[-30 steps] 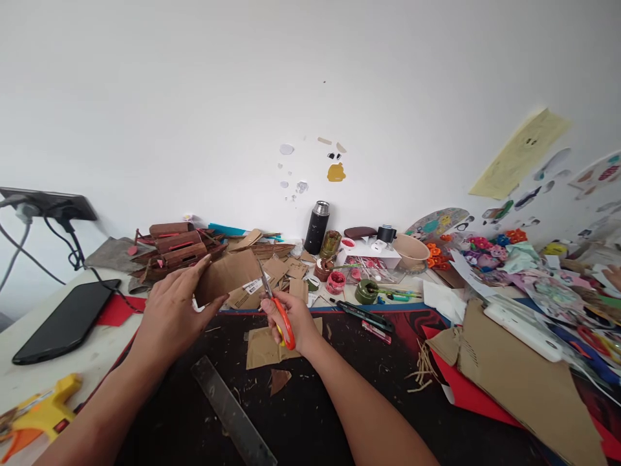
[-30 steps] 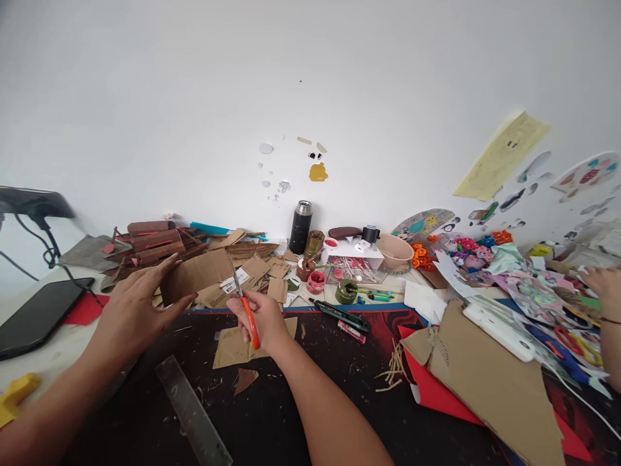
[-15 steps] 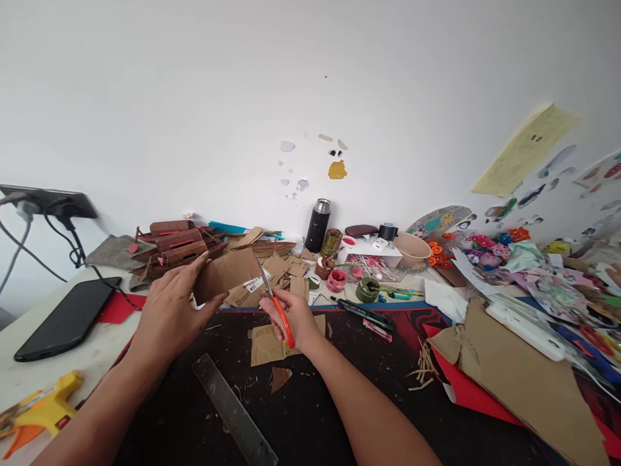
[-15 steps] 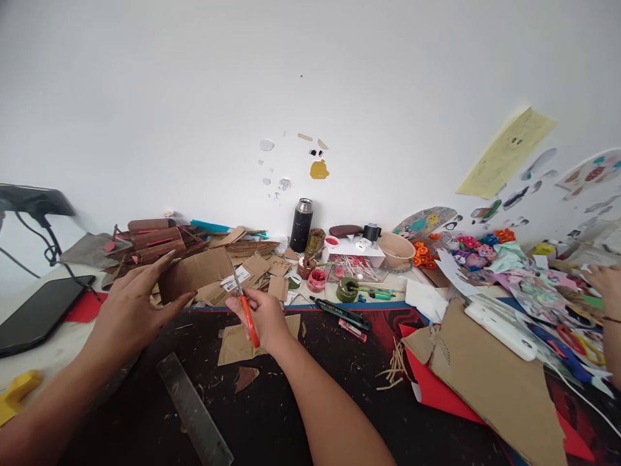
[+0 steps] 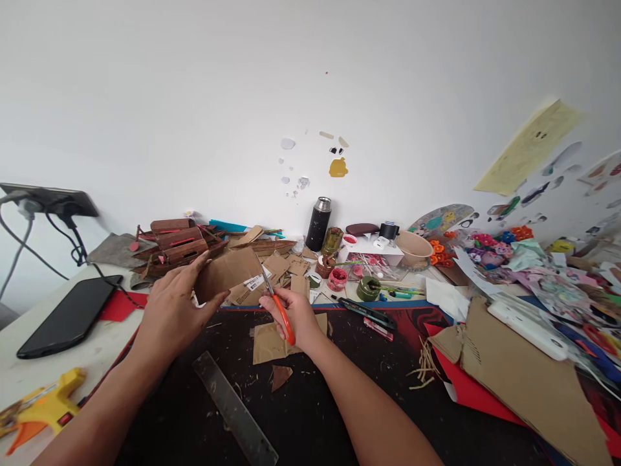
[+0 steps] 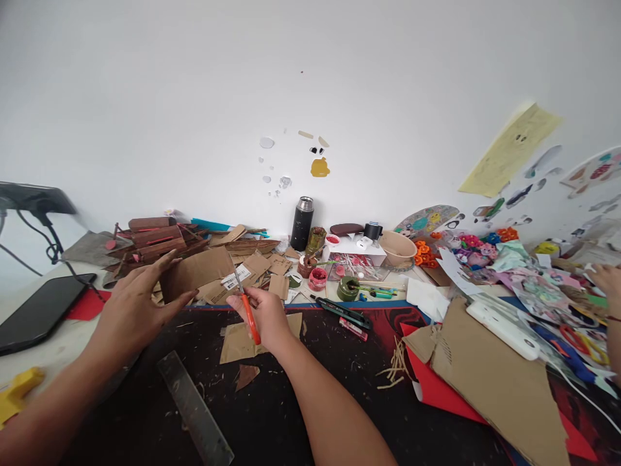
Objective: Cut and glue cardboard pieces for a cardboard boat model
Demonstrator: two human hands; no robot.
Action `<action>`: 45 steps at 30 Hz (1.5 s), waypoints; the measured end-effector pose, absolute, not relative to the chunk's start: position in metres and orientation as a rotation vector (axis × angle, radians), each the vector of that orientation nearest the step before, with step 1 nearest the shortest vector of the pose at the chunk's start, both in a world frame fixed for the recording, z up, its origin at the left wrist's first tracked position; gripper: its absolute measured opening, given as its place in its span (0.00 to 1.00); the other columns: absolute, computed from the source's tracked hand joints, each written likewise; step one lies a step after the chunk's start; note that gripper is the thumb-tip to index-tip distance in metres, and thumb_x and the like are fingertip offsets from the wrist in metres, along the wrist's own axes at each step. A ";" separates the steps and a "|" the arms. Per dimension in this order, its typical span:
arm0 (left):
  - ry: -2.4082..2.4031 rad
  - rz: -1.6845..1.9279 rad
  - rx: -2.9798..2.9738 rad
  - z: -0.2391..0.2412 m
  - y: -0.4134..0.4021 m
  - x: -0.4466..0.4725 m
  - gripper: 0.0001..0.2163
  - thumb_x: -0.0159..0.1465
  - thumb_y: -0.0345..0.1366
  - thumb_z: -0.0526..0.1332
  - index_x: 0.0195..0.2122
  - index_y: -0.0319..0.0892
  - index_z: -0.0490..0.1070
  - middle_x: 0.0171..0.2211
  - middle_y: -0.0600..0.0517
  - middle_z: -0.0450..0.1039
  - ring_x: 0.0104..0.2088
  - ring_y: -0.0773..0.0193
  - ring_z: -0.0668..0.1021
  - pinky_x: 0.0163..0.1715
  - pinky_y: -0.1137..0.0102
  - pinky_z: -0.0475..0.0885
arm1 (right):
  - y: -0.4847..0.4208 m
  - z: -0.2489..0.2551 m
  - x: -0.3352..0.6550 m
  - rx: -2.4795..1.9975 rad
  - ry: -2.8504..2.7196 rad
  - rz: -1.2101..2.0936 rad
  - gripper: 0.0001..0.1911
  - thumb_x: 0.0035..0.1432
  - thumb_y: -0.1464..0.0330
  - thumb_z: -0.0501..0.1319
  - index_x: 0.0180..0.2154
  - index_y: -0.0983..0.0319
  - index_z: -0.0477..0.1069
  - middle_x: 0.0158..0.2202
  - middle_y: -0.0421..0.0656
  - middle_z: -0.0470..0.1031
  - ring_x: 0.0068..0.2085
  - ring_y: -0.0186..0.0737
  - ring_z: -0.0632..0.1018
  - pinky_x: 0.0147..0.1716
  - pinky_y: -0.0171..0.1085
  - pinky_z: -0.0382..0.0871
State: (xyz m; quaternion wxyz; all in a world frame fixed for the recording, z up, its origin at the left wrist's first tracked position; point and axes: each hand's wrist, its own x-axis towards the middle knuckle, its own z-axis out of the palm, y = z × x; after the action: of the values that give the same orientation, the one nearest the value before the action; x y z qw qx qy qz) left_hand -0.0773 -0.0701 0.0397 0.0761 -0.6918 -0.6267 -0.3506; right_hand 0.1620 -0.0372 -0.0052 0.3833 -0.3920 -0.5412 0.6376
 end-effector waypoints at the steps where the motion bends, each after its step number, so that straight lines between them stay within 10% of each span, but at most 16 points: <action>1: -1.877 -1.051 -2.077 0.040 -0.070 -0.078 0.33 0.69 0.56 0.58 0.73 0.52 0.60 0.58 0.39 0.79 0.57 0.36 0.78 0.56 0.41 0.73 | -0.038 -0.005 0.162 -0.990 -1.377 1.599 0.30 0.54 0.44 0.75 0.45 0.61 0.81 0.23 0.33 0.69 0.13 0.27 0.60 0.10 0.33 0.54; 26: -1.850 -1.132 -2.001 0.035 -0.066 -0.084 0.34 0.70 0.53 0.61 0.74 0.46 0.61 0.60 0.37 0.78 0.59 0.39 0.78 0.59 0.47 0.72 | -0.032 -0.002 0.168 -0.771 -1.348 1.829 0.54 0.45 0.29 0.69 0.58 0.64 0.73 0.37 0.54 0.86 0.33 0.52 0.88 0.29 0.37 0.76; 45: -1.797 -1.120 -2.086 0.032 -0.065 -0.085 0.35 0.70 0.54 0.61 0.76 0.49 0.58 0.61 0.39 0.77 0.60 0.38 0.78 0.58 0.46 0.72 | -0.039 -0.001 0.165 -0.978 -1.376 1.616 0.33 0.55 0.41 0.72 0.46 0.64 0.80 0.21 0.34 0.72 0.13 0.30 0.69 0.11 0.29 0.61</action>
State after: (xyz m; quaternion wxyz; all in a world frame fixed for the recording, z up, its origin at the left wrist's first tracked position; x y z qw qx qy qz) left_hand -0.0849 -0.0653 0.0316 0.0846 -0.6994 -0.6024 -0.3753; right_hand 0.1646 -0.0387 -0.0010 0.3917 -0.3849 -0.5417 0.6364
